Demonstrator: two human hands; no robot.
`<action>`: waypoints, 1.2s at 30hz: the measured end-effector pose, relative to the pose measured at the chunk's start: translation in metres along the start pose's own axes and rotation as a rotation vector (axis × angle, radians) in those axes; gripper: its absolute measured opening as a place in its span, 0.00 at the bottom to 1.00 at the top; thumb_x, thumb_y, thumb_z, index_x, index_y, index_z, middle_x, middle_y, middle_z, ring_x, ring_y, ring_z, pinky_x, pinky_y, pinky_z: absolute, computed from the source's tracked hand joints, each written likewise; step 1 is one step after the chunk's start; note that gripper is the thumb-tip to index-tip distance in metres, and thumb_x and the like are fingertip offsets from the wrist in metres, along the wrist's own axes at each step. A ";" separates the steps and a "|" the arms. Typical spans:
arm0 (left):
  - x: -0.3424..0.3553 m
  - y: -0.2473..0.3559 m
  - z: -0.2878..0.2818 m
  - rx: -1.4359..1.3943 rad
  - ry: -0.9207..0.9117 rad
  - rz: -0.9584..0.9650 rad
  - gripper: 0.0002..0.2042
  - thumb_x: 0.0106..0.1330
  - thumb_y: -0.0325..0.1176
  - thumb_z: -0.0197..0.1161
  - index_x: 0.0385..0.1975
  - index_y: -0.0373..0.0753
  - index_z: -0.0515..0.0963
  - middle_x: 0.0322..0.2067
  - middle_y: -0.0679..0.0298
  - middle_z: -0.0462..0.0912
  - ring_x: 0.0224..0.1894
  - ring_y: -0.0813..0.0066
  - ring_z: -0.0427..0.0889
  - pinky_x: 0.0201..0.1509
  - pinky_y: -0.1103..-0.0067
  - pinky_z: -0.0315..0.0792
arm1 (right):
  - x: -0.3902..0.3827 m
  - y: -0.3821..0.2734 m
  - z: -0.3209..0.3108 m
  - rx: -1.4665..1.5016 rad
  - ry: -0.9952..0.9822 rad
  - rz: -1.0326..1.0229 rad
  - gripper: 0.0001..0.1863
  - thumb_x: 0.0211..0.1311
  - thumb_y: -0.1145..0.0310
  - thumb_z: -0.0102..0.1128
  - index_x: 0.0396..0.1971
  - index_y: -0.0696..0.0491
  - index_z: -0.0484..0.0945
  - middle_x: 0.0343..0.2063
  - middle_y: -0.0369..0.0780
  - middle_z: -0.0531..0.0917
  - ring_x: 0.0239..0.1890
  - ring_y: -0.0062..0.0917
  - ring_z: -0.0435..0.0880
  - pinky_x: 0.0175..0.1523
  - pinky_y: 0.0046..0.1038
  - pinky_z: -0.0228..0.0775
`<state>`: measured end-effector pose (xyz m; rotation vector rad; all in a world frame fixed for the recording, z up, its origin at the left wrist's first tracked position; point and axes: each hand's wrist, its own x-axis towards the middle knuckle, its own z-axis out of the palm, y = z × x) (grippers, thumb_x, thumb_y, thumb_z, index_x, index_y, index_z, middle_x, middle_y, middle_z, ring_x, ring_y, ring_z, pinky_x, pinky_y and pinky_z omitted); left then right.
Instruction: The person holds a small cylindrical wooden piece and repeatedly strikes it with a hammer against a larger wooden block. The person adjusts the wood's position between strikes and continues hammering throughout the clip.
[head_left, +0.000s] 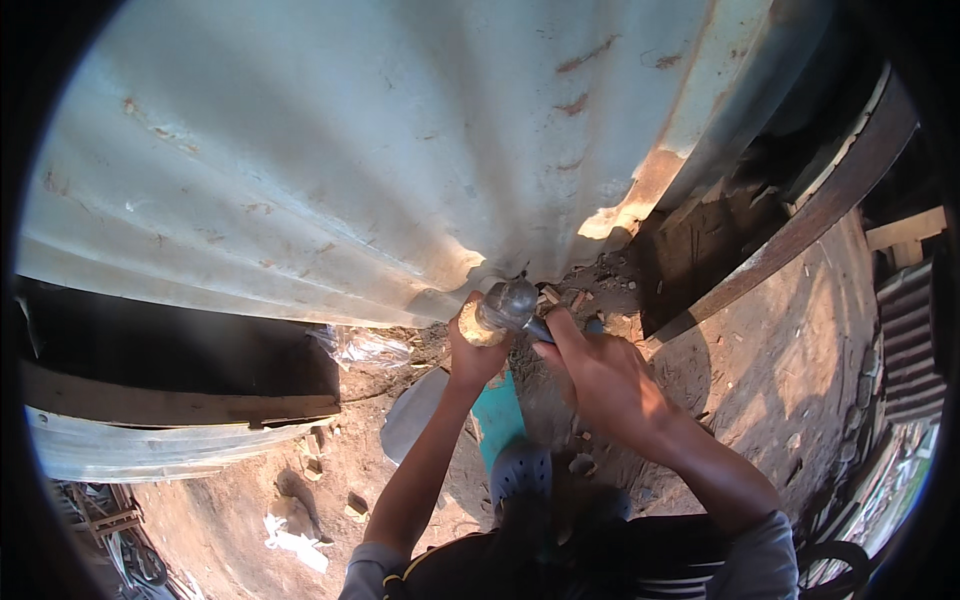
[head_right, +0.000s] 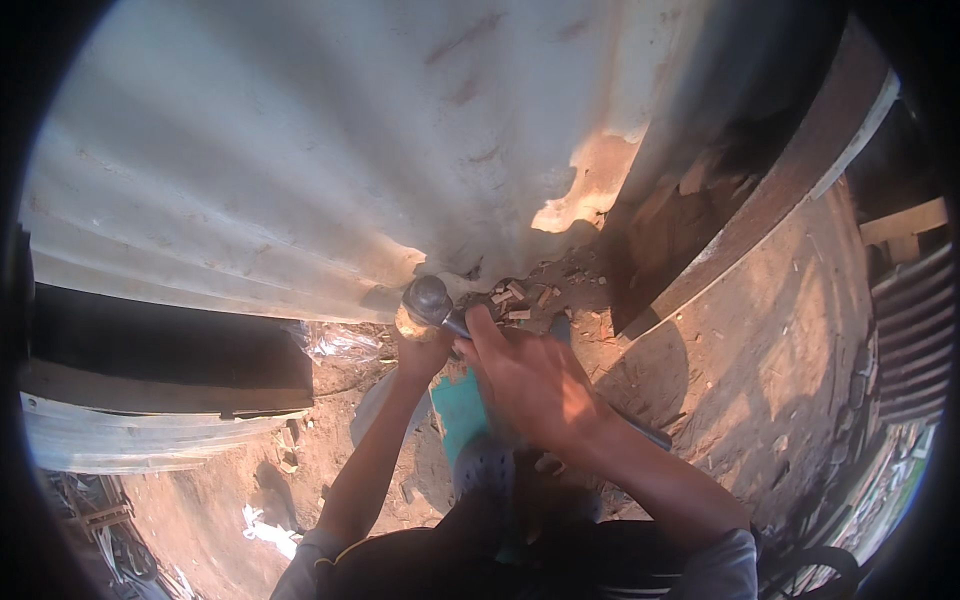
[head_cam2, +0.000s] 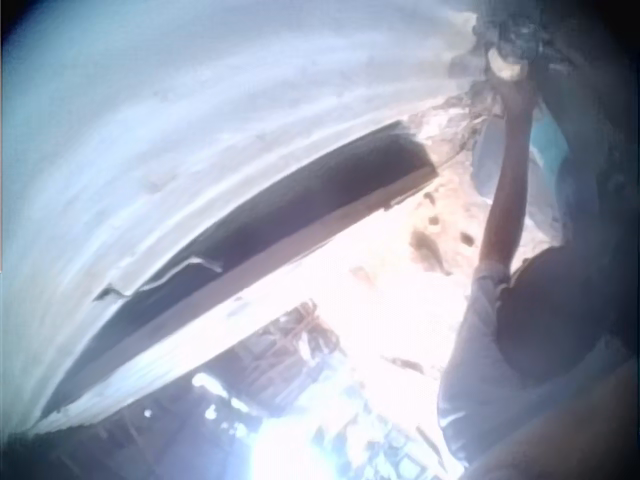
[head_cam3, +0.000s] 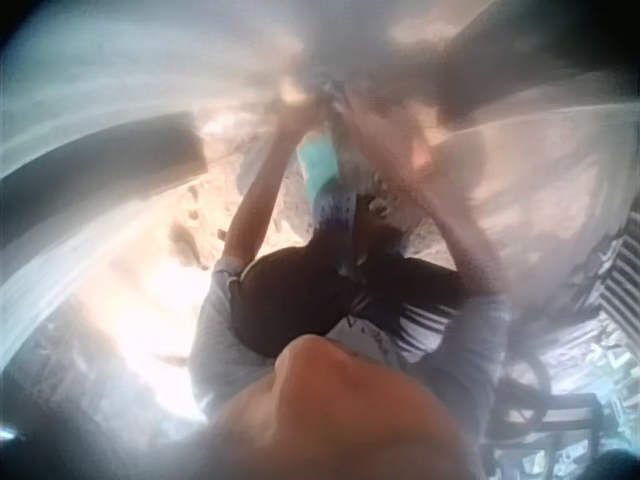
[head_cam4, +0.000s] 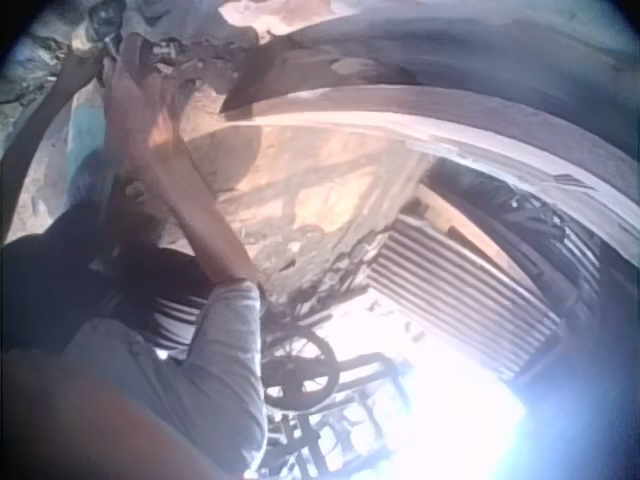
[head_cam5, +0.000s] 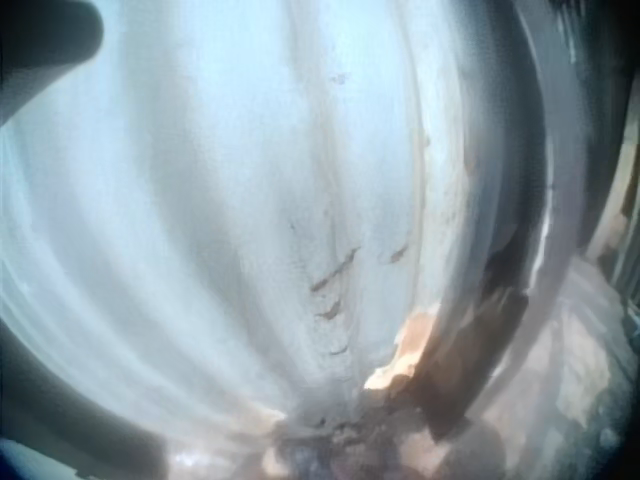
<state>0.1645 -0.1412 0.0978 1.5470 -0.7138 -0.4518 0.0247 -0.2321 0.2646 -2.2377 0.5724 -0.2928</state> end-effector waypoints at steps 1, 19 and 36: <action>0.000 0.004 0.002 -0.008 -0.009 0.072 0.10 0.53 0.22 0.65 0.27 0.36 0.68 0.23 0.62 0.77 0.27 0.79 0.75 0.34 0.79 0.71 | 0.002 0.004 -0.002 -0.047 -0.150 0.001 0.09 0.67 0.72 0.49 0.43 0.60 0.66 0.19 0.50 0.77 0.25 0.52 0.77 0.26 0.40 0.65; -0.003 -0.031 -0.004 0.191 -0.348 0.008 0.23 0.57 0.31 0.68 0.51 0.35 0.68 0.38 0.61 0.79 0.33 0.76 0.79 0.38 0.77 0.74 | -0.039 0.017 -0.007 0.216 0.075 0.325 0.09 0.69 0.68 0.48 0.41 0.58 0.68 0.15 0.45 0.71 0.16 0.34 0.72 0.24 0.30 0.61; -0.007 0.013 0.003 -0.060 0.022 -0.161 0.11 0.61 0.31 0.67 0.22 0.34 0.75 0.18 0.69 0.78 0.21 0.83 0.75 0.27 0.83 0.70 | -0.139 0.059 0.001 0.478 0.327 0.582 0.12 0.73 0.61 0.44 0.37 0.56 0.69 0.13 0.28 0.62 0.13 0.07 0.58 0.17 0.15 0.48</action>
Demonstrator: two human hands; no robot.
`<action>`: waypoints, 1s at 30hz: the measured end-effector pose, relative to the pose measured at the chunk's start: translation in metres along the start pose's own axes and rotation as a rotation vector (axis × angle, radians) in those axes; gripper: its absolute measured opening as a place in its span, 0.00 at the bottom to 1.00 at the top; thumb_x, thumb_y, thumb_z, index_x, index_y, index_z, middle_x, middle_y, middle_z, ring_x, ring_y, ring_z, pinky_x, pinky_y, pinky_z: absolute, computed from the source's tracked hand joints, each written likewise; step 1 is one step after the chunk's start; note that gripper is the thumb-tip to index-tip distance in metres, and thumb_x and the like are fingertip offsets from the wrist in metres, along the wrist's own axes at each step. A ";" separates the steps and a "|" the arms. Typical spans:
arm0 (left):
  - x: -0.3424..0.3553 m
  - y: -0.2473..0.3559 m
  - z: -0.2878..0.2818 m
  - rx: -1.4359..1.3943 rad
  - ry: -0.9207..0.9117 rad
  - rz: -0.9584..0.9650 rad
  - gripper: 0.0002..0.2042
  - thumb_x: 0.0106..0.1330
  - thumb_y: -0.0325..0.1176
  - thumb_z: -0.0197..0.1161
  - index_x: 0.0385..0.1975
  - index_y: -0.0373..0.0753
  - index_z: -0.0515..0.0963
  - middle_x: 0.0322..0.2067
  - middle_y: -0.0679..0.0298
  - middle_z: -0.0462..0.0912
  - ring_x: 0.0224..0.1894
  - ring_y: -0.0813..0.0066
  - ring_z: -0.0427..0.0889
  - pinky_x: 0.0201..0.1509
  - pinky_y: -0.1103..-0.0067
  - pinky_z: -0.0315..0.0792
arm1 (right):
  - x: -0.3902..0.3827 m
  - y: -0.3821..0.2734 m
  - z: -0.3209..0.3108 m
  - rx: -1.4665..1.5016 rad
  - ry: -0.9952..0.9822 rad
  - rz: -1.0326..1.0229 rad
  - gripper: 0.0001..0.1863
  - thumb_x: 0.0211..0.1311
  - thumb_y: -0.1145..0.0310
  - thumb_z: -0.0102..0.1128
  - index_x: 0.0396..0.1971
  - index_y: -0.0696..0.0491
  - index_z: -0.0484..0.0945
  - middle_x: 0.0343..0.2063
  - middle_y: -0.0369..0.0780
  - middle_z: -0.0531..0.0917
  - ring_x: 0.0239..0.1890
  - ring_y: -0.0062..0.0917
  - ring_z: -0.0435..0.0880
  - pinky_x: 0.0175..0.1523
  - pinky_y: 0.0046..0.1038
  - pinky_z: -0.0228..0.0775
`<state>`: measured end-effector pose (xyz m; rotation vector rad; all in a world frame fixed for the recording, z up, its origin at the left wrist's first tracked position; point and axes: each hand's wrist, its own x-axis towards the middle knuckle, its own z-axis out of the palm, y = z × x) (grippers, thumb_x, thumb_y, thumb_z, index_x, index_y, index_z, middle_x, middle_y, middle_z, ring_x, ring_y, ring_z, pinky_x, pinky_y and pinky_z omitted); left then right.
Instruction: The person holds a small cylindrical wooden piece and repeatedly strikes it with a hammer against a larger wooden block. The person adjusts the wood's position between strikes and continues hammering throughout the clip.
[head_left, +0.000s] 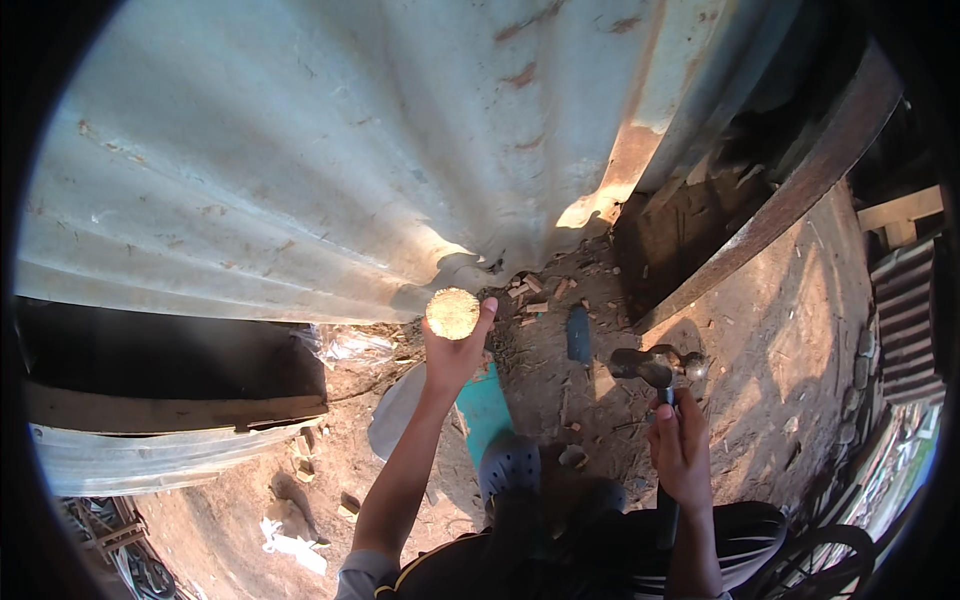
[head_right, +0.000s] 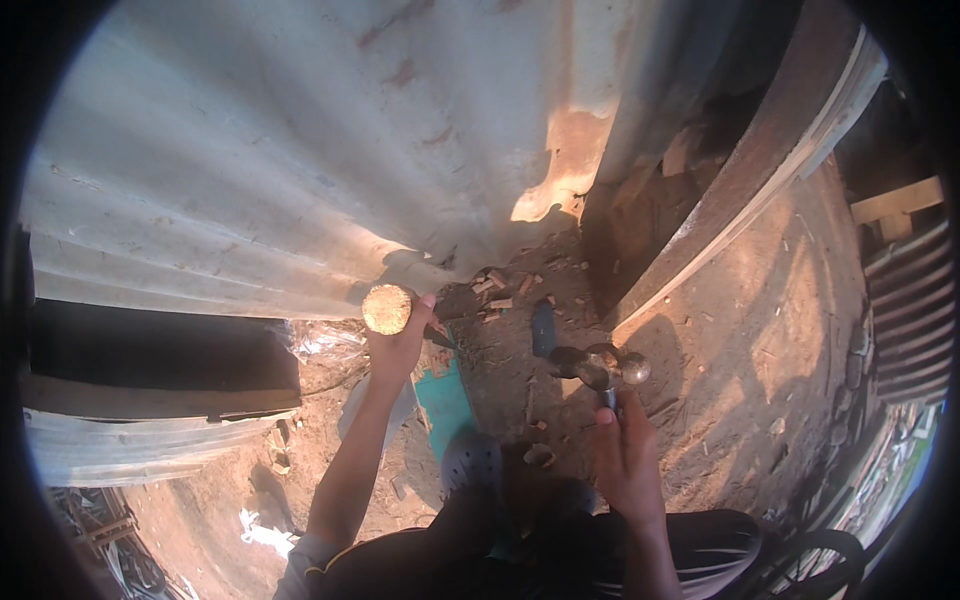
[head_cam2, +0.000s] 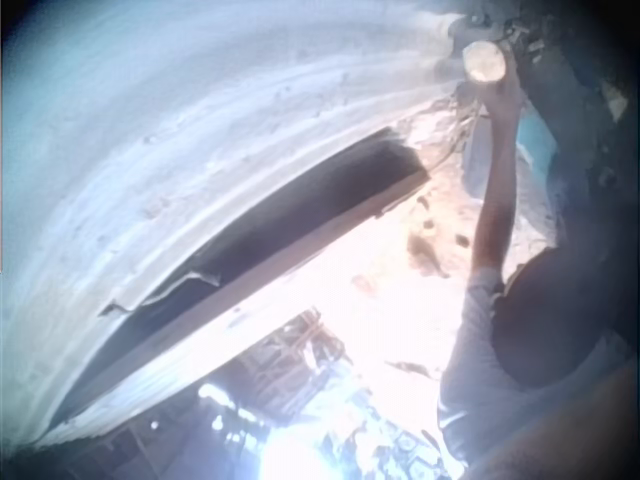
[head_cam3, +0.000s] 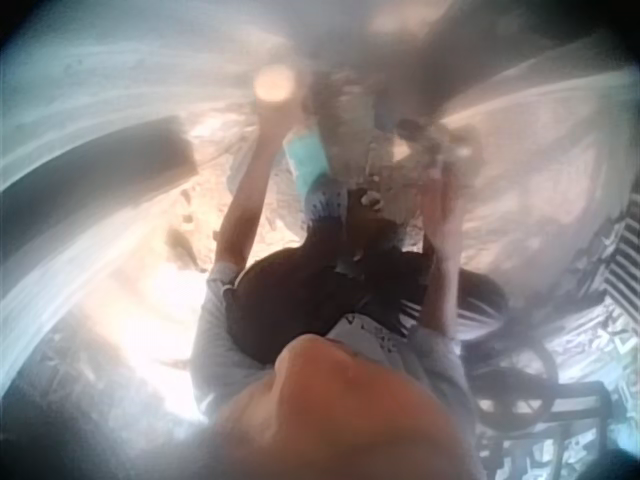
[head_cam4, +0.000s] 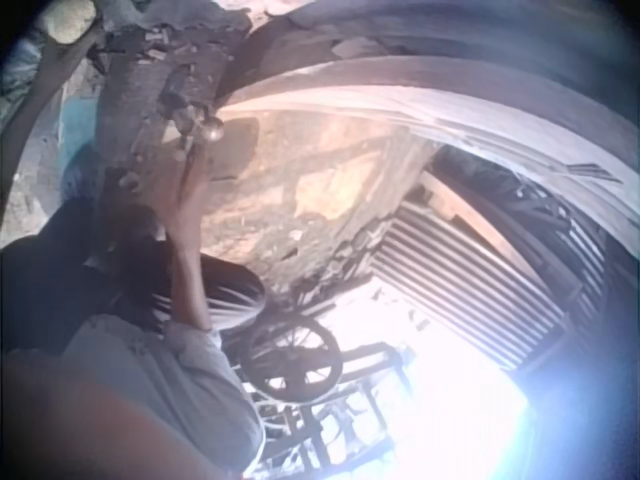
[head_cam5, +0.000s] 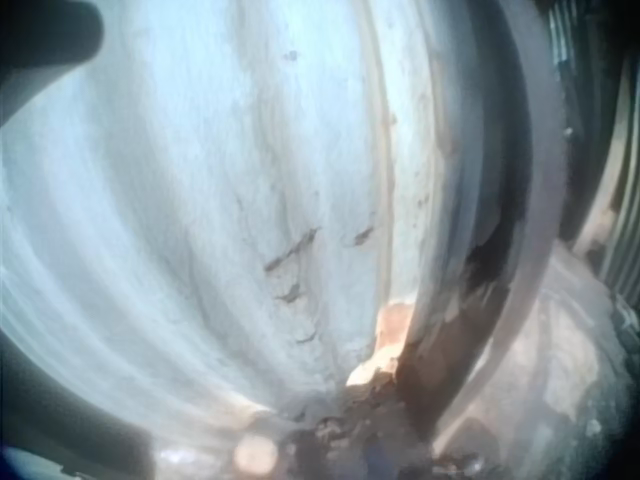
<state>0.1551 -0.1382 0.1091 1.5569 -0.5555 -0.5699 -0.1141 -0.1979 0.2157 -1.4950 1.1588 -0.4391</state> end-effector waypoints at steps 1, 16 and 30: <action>-0.001 0.002 0.001 -0.091 0.045 -0.011 0.11 0.61 0.31 0.67 0.20 0.34 0.74 0.17 0.70 0.77 0.21 0.84 0.73 0.27 0.83 0.69 | 0.000 0.004 -0.001 -0.006 0.001 0.001 0.12 0.73 0.62 0.44 0.37 0.56 0.69 0.13 0.28 0.62 0.13 0.07 0.58 0.17 0.15 0.48; 0.003 -0.011 -0.007 0.087 -0.012 0.053 0.11 0.61 0.30 0.67 0.21 0.35 0.73 0.19 0.71 0.75 0.23 0.85 0.70 0.28 0.83 0.67 | 0.007 -0.006 0.007 -0.064 -0.003 -0.060 0.13 0.73 0.61 0.45 0.37 0.57 0.69 0.14 0.27 0.62 0.14 0.07 0.58 0.19 0.14 0.46; 0.020 0.002 0.022 0.154 -0.271 0.099 0.07 0.54 0.24 0.66 0.33 0.33 0.80 0.30 0.60 0.84 0.32 0.76 0.83 0.37 0.79 0.75 | 0.066 -0.079 0.045 0.005 0.132 -0.392 0.10 0.71 0.64 0.45 0.41 0.57 0.67 0.17 0.39 0.72 0.20 0.21 0.69 0.29 0.26 0.64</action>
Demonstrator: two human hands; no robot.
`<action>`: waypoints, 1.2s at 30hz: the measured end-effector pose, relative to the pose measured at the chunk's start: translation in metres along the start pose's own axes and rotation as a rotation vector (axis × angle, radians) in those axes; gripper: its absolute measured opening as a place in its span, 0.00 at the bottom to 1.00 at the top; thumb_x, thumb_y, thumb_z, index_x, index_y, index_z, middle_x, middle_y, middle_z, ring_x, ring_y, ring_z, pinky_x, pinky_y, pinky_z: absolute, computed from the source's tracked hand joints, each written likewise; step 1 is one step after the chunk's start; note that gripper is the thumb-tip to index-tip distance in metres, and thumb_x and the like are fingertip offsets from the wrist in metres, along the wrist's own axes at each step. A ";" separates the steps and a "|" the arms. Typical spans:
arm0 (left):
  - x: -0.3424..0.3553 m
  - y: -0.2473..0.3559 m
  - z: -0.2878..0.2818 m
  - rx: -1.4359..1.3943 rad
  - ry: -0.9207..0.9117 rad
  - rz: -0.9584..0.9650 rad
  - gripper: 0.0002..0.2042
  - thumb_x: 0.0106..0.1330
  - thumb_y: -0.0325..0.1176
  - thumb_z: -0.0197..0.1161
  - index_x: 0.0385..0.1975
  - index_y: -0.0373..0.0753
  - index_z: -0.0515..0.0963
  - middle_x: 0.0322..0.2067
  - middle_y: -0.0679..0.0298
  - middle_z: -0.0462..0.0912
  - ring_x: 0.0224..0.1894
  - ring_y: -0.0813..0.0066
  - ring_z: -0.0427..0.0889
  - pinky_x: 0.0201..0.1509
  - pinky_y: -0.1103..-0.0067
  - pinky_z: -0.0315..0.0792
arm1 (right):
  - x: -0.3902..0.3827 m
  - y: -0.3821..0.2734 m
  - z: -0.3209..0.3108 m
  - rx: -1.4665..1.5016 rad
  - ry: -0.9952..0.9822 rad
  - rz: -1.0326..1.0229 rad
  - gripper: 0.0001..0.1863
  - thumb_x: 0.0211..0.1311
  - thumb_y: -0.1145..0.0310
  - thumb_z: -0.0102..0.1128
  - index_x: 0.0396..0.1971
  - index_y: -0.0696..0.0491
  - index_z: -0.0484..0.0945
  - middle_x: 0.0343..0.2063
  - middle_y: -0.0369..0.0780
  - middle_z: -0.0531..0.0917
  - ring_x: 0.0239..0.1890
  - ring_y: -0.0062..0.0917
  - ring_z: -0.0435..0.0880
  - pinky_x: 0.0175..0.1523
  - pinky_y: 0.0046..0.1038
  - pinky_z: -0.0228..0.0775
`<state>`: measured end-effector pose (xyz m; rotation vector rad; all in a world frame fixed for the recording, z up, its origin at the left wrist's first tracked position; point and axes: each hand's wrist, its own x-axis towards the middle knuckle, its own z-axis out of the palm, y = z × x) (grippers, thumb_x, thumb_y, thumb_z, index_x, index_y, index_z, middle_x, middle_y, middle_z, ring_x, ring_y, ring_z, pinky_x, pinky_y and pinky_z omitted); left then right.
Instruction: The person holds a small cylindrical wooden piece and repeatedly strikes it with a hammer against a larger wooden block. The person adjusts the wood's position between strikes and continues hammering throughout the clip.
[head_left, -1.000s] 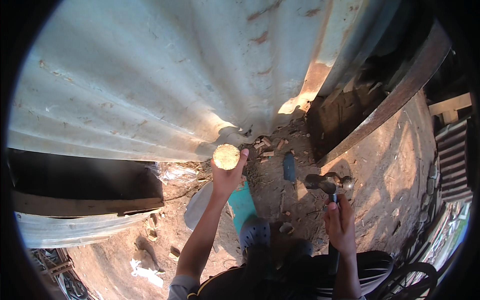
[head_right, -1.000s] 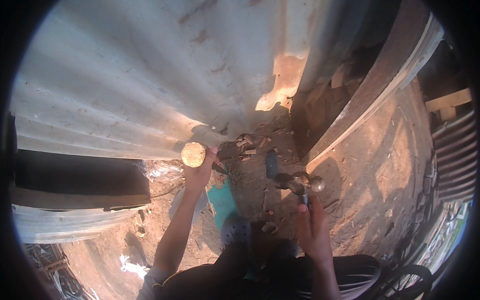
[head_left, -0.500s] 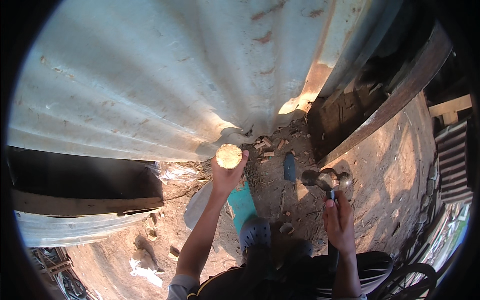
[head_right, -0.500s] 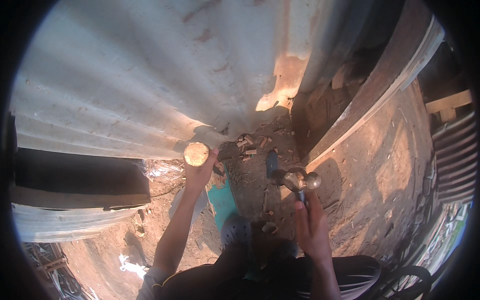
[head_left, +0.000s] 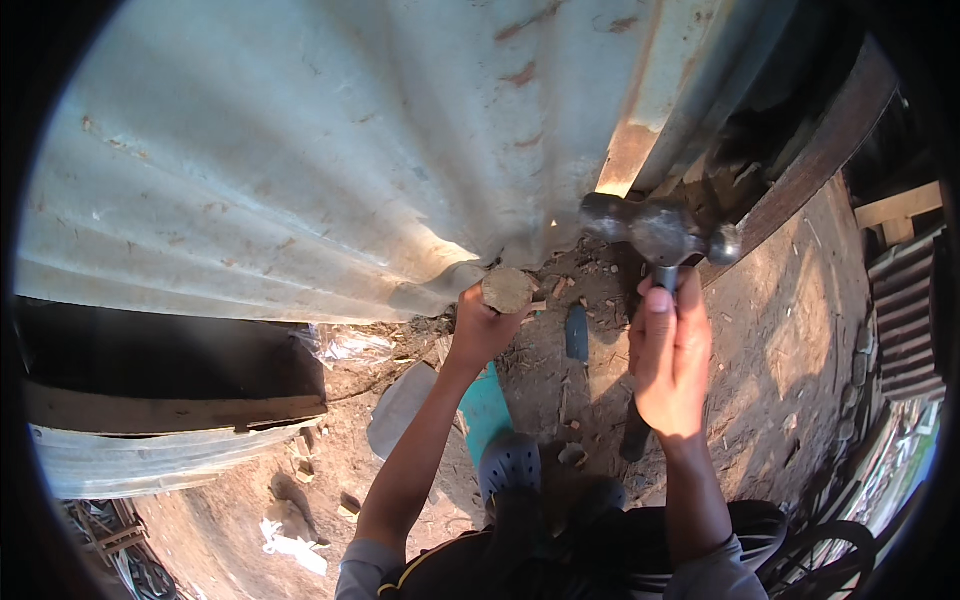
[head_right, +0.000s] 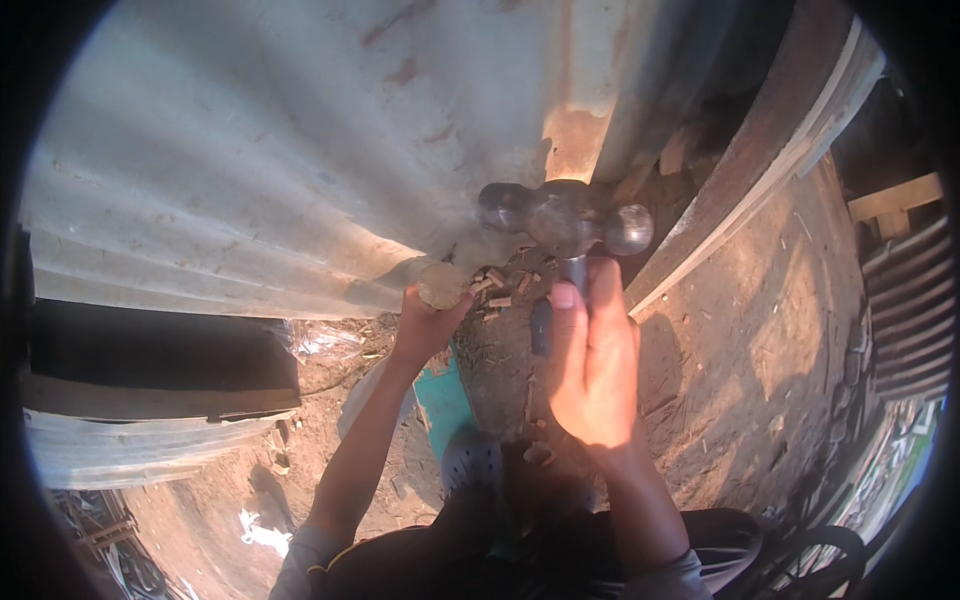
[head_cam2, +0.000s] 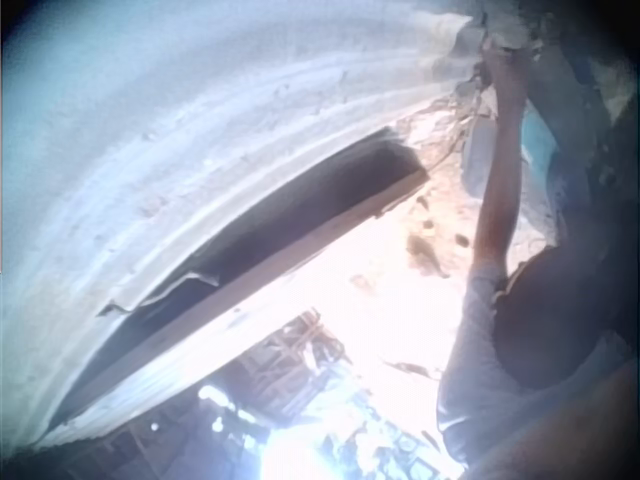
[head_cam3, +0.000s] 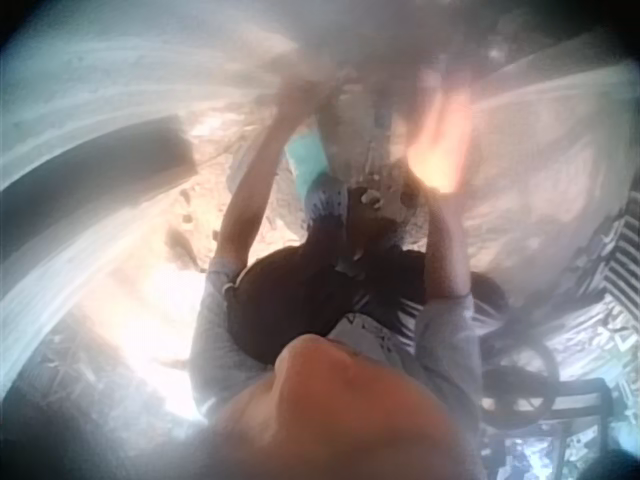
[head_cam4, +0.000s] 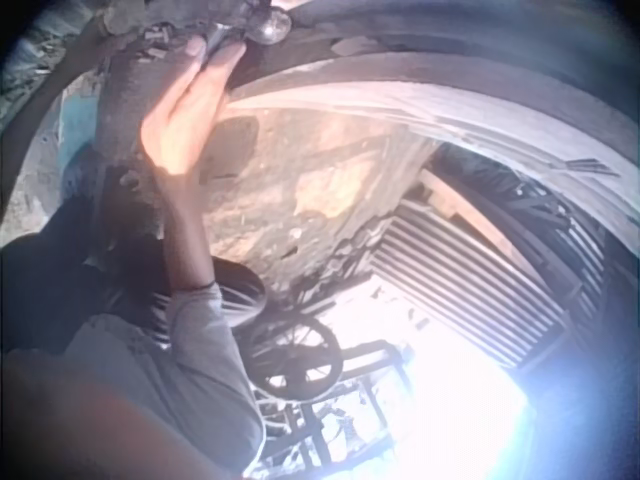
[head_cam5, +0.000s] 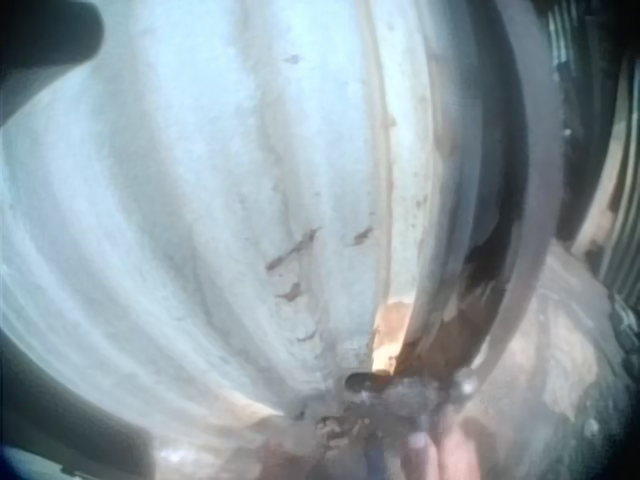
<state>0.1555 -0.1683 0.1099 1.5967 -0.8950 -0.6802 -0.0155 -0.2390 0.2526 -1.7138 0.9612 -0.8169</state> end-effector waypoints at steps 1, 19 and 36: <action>0.001 0.003 0.003 0.013 -0.025 0.017 0.08 0.53 0.24 0.66 0.33 0.33 0.80 0.30 0.59 0.85 0.33 0.76 0.83 0.37 0.79 0.75 | 0.002 0.003 0.004 -0.144 -0.076 0.078 0.10 0.71 0.64 0.46 0.43 0.55 0.67 0.20 0.48 0.75 0.21 0.33 0.73 0.31 0.31 0.67; 0.003 0.011 0.008 -0.019 -0.139 -0.204 0.15 0.54 0.31 0.69 0.40 0.35 0.77 0.35 0.60 0.83 0.39 0.73 0.82 0.44 0.76 0.74 | 0.005 0.015 -0.010 -0.179 -0.054 0.126 0.14 0.70 0.61 0.47 0.43 0.57 0.67 0.21 0.50 0.76 0.25 0.52 0.76 0.29 0.44 0.64; -0.063 -0.009 0.077 0.332 -0.844 0.007 0.16 0.42 0.37 0.67 0.31 0.39 0.76 0.27 0.55 0.78 0.36 0.53 0.80 0.41 0.63 0.72 | -0.084 0.070 -0.050 -0.128 -0.114 0.397 0.13 0.73 0.60 0.43 0.32 0.54 0.67 0.14 0.29 0.63 0.13 0.10 0.59 0.18 0.17 0.49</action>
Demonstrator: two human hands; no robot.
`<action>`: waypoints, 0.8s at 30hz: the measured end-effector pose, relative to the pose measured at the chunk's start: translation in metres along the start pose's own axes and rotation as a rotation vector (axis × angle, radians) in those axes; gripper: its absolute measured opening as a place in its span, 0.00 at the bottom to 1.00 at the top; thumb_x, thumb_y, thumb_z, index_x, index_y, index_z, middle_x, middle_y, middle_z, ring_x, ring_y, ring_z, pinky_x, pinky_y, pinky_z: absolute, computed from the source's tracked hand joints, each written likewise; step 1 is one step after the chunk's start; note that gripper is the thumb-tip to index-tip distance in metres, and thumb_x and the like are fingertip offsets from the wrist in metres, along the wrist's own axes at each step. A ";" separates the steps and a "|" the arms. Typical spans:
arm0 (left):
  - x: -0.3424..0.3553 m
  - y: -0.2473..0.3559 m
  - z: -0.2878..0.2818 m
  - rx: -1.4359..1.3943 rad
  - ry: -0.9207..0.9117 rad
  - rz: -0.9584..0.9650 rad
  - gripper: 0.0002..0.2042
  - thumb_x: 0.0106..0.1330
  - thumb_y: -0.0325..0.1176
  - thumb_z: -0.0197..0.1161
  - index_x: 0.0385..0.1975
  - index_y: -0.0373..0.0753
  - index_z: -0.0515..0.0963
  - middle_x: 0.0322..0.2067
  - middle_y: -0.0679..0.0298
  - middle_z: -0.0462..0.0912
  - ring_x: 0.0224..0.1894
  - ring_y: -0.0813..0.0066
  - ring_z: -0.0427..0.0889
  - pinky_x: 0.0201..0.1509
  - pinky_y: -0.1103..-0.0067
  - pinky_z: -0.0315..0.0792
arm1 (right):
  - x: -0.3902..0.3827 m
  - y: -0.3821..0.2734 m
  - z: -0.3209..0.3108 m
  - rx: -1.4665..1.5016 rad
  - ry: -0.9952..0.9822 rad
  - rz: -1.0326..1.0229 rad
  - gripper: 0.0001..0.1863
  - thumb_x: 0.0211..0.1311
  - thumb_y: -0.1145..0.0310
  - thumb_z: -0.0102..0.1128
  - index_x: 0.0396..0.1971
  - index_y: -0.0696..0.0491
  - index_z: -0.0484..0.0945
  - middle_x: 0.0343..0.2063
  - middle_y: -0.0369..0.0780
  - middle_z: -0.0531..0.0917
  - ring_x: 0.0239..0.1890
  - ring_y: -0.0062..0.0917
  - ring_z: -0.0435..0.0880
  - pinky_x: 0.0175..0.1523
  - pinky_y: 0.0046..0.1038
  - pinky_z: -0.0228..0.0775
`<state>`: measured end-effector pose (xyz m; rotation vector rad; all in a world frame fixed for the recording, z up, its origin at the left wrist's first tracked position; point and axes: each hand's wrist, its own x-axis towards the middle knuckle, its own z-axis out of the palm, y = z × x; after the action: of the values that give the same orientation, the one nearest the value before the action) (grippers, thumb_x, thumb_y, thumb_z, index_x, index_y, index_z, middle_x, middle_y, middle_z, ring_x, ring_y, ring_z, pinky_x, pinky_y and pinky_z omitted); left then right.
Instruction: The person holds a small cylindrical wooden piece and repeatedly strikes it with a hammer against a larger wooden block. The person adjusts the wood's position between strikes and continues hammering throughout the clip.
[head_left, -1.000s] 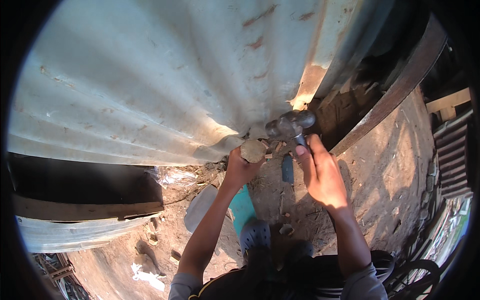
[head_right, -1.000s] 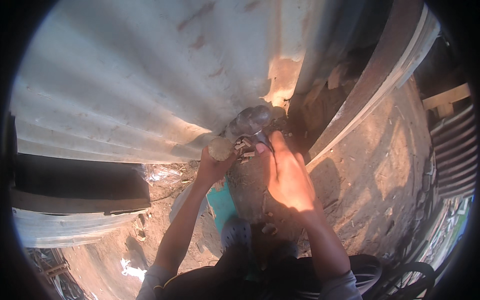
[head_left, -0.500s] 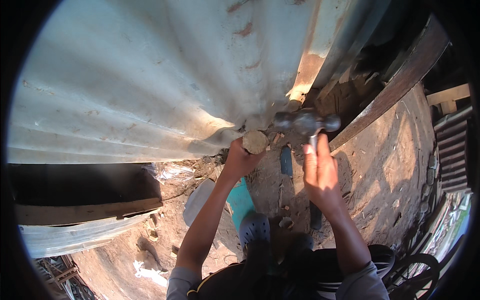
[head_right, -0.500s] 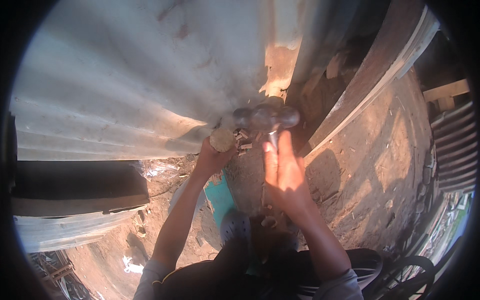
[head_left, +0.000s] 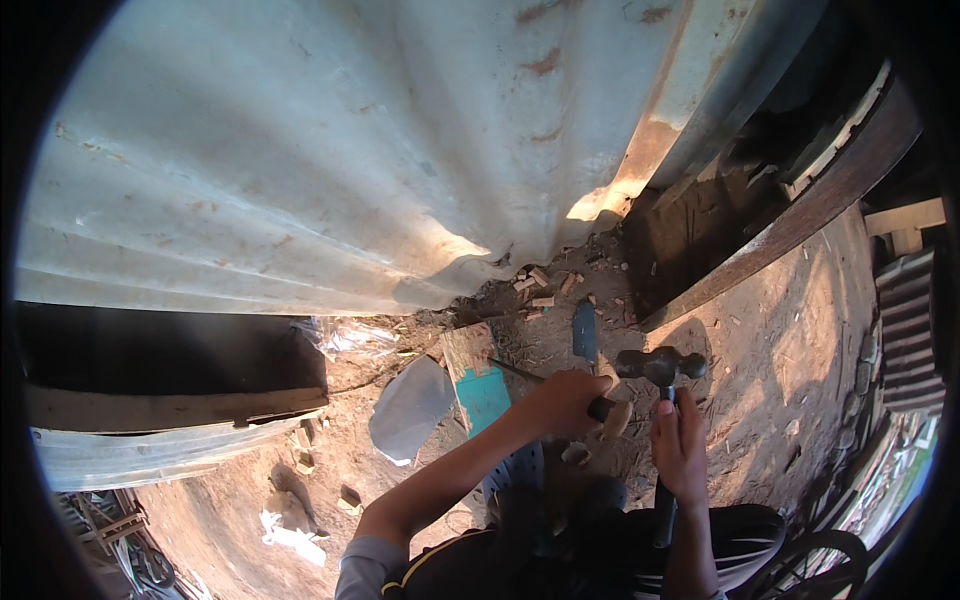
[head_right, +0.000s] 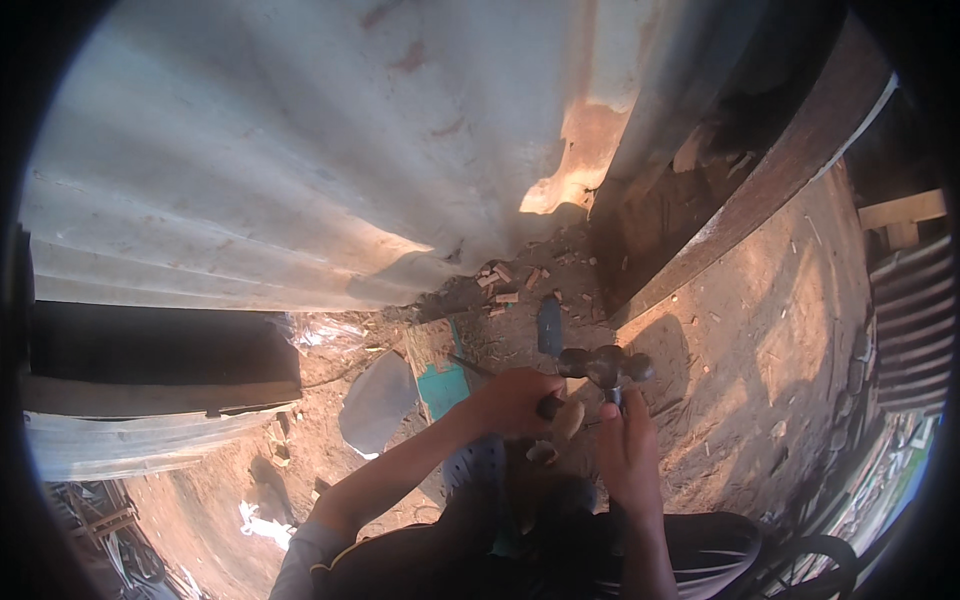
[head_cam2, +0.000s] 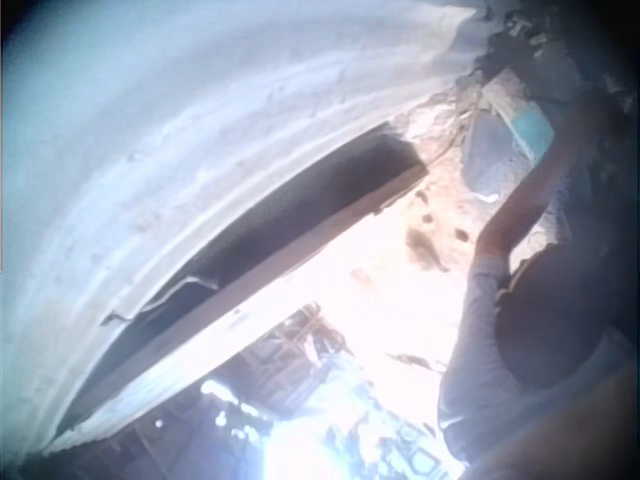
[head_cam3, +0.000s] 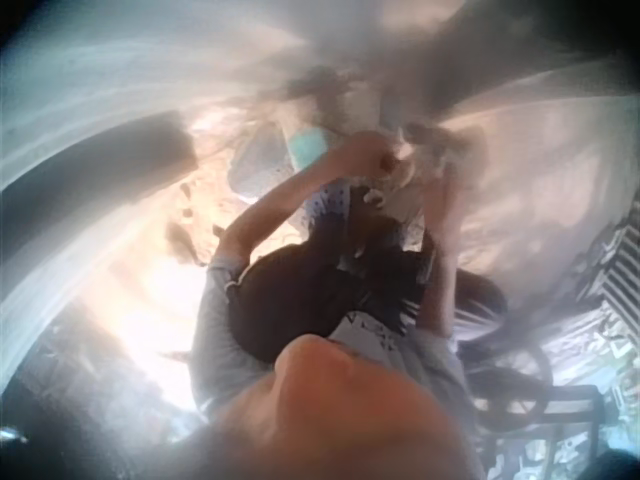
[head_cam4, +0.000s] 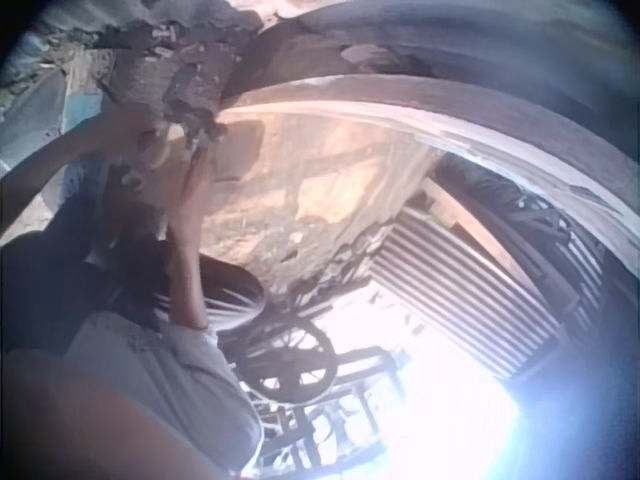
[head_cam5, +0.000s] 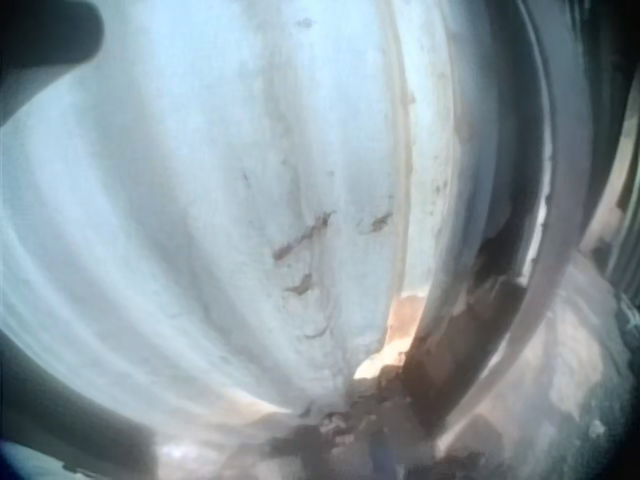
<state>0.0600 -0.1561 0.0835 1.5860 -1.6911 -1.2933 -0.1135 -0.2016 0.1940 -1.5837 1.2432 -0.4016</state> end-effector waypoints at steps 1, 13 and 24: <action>-0.002 -0.002 0.008 0.030 0.074 0.066 0.16 0.42 0.37 0.67 0.31 0.39 0.76 0.27 0.56 0.77 0.36 0.54 0.79 0.41 0.63 0.72 | -0.005 0.011 -0.002 0.049 -0.006 0.038 0.13 0.73 0.60 0.42 0.32 0.54 0.67 0.13 0.29 0.63 0.12 0.09 0.59 0.16 0.16 0.49; 0.006 -0.024 0.062 0.346 0.103 0.109 0.21 0.40 0.35 0.70 0.36 0.38 0.72 0.28 0.58 0.77 0.36 0.57 0.80 0.38 0.64 0.73 | -0.037 0.069 -0.016 0.407 0.197 0.439 0.14 0.73 0.53 0.40 0.34 0.49 0.66 0.11 0.28 0.58 0.08 0.11 0.53 0.11 0.16 0.43; 0.003 -0.016 0.049 0.326 0.075 0.096 0.22 0.37 0.32 0.72 0.35 0.34 0.74 0.25 0.55 0.78 0.32 0.53 0.81 0.35 0.64 0.74 | -0.039 0.075 -0.034 0.471 0.254 0.472 0.15 0.73 0.52 0.39 0.34 0.47 0.65 0.11 0.29 0.58 0.07 0.11 0.52 0.10 0.18 0.42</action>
<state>0.0255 -0.1419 0.0476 1.6818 -1.9808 -0.9343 -0.1933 -0.1800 0.1557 -0.8274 1.5313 -0.5501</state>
